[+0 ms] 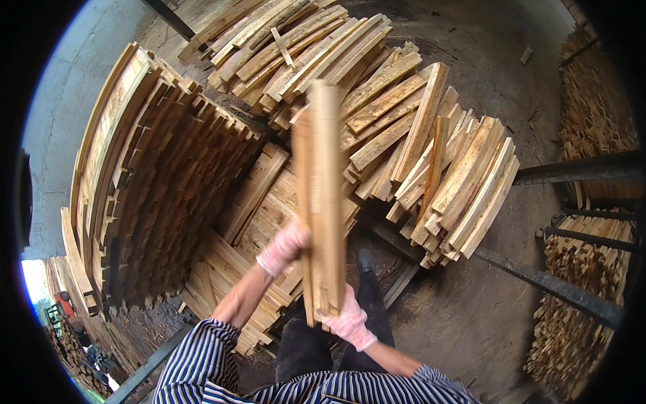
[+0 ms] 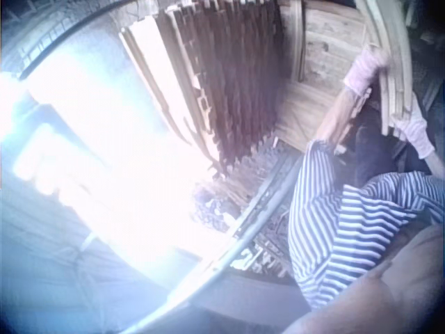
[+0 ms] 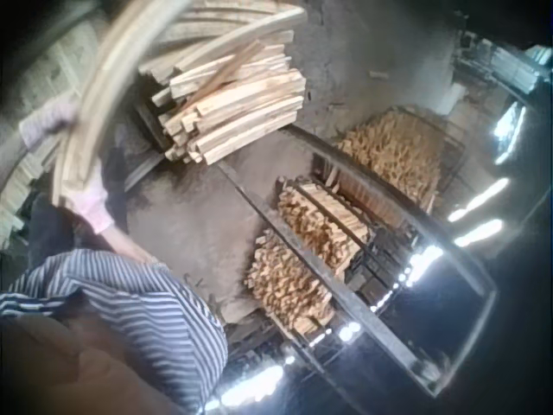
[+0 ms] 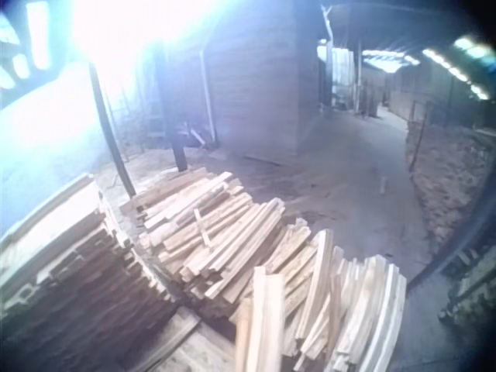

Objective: The person repeatedly picks up small wooden planks from a pile and stacks them neatly on a growing pile. The person wears pink gloves and handles the planks one by one or in small groups, aligning them as they stack.

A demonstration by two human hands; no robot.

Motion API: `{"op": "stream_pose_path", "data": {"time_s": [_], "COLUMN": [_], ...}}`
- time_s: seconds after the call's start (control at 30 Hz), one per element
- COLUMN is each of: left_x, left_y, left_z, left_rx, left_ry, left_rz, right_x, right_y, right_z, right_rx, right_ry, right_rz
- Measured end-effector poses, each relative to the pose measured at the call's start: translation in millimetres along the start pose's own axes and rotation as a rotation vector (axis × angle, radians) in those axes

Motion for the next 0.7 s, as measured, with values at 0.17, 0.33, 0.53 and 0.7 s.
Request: {"op": "stream_pose_path", "data": {"time_s": [0.17, 0.33, 0.53, 0.7], "left_x": [63, 63, -23, -98], "left_y": [78, 111, 114, 178], "left_z": [-93, -152, -275, -357], "left_rx": [0.315, 0.418, 0.597, 0.757], "left_ry": [-0.020, -0.448, -1.375, -0.864], "left_rz": [0.361, 0.413, 0.659, 0.533], "right_x": [-52, -92, 23, 40], "right_y": [-120, -210, -289, -276], "right_z": [69, 141, 171, 229], "right_rx": [-0.225, -0.364, -0.324, -0.469], "right_ry": [0.405, 0.220, 0.689, 1.014], "right_rz": [-0.122, -0.148, -0.095, -0.272]}}
Point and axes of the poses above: each hand's wrist, its own y-axis away from the middle knuckle, its own z-axis out of the palm, x = y × z, the point moved 8 cm from there along -y, towards the middle knuckle, and after that the axes turned 2 degrees about -x, right-handed, at the moved point
